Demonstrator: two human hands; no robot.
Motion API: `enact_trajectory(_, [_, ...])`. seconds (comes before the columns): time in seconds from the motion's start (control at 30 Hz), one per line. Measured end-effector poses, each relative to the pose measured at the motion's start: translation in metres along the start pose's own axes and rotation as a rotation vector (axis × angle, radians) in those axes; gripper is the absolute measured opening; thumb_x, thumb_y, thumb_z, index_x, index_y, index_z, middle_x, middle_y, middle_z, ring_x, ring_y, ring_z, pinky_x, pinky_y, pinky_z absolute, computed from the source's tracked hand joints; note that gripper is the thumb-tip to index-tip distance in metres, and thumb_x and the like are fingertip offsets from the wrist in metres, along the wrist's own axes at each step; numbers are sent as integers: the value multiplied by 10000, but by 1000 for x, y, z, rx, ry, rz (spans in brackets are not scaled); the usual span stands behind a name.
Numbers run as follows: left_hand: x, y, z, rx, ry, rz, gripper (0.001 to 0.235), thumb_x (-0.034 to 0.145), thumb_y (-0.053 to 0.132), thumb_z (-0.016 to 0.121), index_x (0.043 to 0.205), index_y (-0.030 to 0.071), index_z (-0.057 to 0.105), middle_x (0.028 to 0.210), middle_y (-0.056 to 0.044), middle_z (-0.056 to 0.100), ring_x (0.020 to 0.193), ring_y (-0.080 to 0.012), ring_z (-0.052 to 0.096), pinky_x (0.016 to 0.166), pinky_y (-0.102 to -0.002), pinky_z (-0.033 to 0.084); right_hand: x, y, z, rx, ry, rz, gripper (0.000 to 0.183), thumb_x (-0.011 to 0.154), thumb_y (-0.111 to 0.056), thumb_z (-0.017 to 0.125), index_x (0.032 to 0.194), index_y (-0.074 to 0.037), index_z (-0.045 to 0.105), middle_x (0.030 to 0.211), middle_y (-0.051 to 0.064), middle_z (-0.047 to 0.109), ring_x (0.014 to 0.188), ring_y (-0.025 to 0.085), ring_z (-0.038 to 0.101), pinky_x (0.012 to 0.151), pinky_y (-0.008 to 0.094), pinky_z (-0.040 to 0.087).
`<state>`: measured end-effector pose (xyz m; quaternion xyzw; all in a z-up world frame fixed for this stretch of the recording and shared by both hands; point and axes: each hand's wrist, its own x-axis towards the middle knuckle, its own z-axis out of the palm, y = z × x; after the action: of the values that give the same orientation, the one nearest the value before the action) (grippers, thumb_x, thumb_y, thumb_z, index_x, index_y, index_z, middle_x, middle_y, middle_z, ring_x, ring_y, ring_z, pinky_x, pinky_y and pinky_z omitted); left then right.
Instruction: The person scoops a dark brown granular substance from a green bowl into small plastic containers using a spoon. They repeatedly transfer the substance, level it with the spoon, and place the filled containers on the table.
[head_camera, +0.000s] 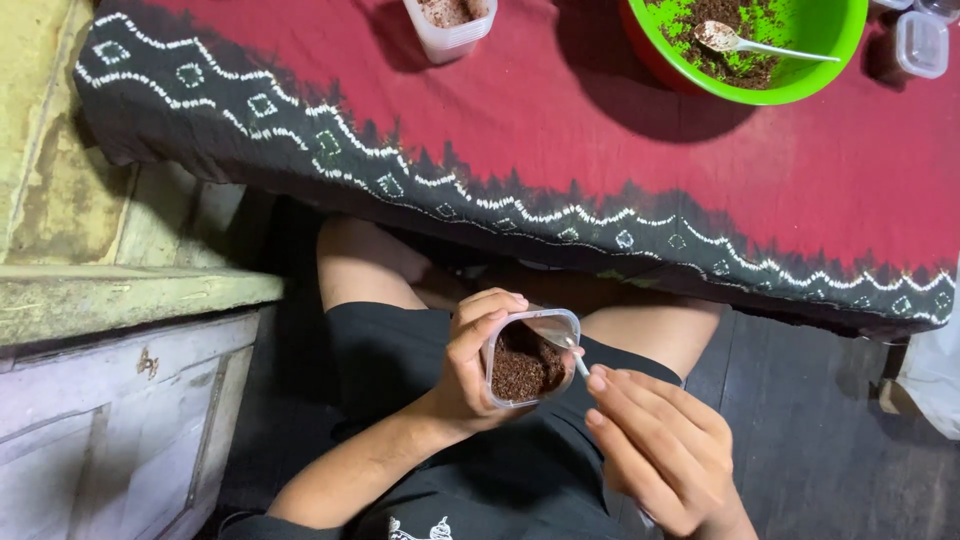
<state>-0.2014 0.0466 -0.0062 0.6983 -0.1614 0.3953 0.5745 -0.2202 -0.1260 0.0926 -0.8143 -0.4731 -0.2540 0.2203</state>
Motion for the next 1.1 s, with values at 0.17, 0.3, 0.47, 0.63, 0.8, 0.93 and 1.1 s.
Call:
enact_trajectory(0.17, [-7, -8, -10, -49, -55, -9, 792, 848, 198, 918, 1362, 24, 340, 1232, -206, 536, 1122, -312, 620, 996, -408, 597, 4, -1, 1, 36, 7, 8, 39, 914, 22, 648, 951, 30, 638, 1000, 233, 726, 861, 314, 792, 770, 413, 699])
enact_trajectory(0.3, [-3, -8, -9, 10, 5, 11, 744, 862, 214, 895, 1339, 14, 360, 1213, -183, 549, 1087, -301, 642, 953, -396, 615, 17, 11, 5, 52, -15, -64, 60, 913, 36, 662, 950, 38, 616, 993, 255, 716, 847, 341, 782, 743, 408, 693])
enact_trajectory(0.47, [0, -15, -15, 41, 21, -7, 812, 838, 183, 930, 1364, 13, 335, 1222, -201, 524, 1107, -308, 621, 964, -405, 607, 25, 13, 7, 150, -11, -8, 26, 930, 20, 614, 941, 43, 616, 993, 249, 720, 877, 333, 797, 752, 419, 712])
enact_trajectory(0.63, [-3, -21, -16, 48, 17, -68, 876, 813, 143, 966, 1395, 36, 321, 1266, -180, 512, 1141, -313, 622, 1003, -397, 600, 22, 22, 20, 140, 109, 38, 18, 930, 58, 602, 932, 60, 585, 970, 288, 703, 839, 335, 791, 658, 360, 695])
enact_trajectory(0.8, [-7, -26, -12, -115, 29, -181, 841, 809, 163, 929, 1388, 37, 333, 1248, -195, 514, 1144, -286, 610, 938, -360, 611, 30, 9, 5, 318, 39, 504, 177, 870, 165, 521, 926, 14, 593, 952, 218, 749, 811, 280, 806, 717, 315, 668])
enact_trajectory(0.93, [-15, -35, -17, -233, -43, -167, 870, 792, 135, 924, 1403, 20, 316, 1280, -237, 485, 1176, -340, 584, 1028, -436, 574, 23, 33, 20, 407, 136, 457, 37, 924, 70, 537, 916, 86, 569, 866, 301, 701, 722, 327, 798, 631, 311, 681])
enact_trajectory(1.1, [-11, -37, -13, -252, -64, -140, 861, 765, 163, 943, 1366, 31, 341, 1250, -211, 531, 1144, -328, 608, 1041, -475, 548, 2, 39, 25, 620, 196, 642, 182, 905, -62, 594, 954, 112, 568, 849, 304, 661, 710, 379, 771, 559, 371, 769])
